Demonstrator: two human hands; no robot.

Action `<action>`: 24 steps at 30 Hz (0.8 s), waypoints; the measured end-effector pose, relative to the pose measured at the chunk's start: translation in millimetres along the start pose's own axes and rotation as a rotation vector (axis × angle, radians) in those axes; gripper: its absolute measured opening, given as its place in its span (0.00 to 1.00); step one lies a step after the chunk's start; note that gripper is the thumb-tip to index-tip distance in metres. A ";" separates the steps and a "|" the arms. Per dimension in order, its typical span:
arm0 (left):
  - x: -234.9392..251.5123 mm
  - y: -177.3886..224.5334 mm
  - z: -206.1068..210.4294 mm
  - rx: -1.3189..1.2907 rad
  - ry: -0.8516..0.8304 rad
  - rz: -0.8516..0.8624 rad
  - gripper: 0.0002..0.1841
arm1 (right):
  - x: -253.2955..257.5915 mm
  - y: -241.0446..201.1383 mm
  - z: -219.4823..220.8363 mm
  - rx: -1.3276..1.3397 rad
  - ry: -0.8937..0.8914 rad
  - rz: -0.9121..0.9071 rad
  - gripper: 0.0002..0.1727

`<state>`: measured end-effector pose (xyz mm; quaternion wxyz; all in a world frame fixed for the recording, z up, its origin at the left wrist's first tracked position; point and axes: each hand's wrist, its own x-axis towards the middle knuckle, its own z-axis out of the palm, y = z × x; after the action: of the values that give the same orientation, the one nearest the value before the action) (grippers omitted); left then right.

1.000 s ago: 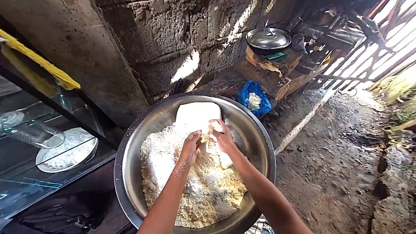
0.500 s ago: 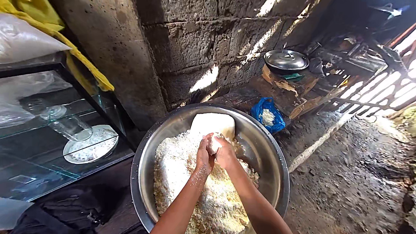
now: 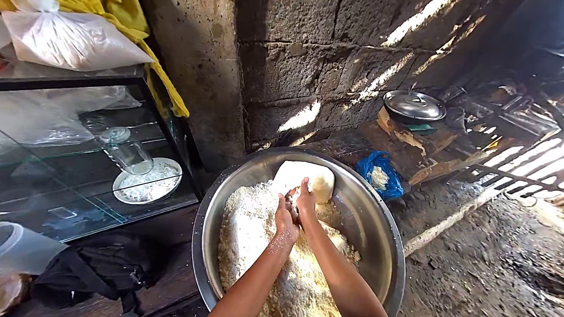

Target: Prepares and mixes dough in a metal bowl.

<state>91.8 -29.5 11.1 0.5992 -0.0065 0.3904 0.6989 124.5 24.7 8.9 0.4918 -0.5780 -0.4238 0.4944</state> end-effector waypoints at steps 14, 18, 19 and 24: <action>2.3 -5.6 -13.3 0.322 -0.199 0.144 0.18 | -23.9 35.1 -48.4 -0.192 -0.151 -0.467 0.22; -12.7 5.3 -0.8 0.224 -0.151 -0.001 0.17 | -26.4 16.3 -47.8 -0.127 -0.051 -0.308 0.18; -15.0 4.6 0.2 0.210 -0.142 -0.043 0.17 | -28.2 15.4 -44.3 -0.069 -0.006 -0.238 0.18; -12.8 1.0 -5.1 0.290 -0.177 -0.027 0.19 | -46.5 19.1 -31.1 0.026 -0.122 -0.224 0.21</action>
<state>92.3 -43.0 14.2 0.6352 0.1364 0.4328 0.6249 148.2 -28.4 -1.9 0.5246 -0.4894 -0.5086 0.4760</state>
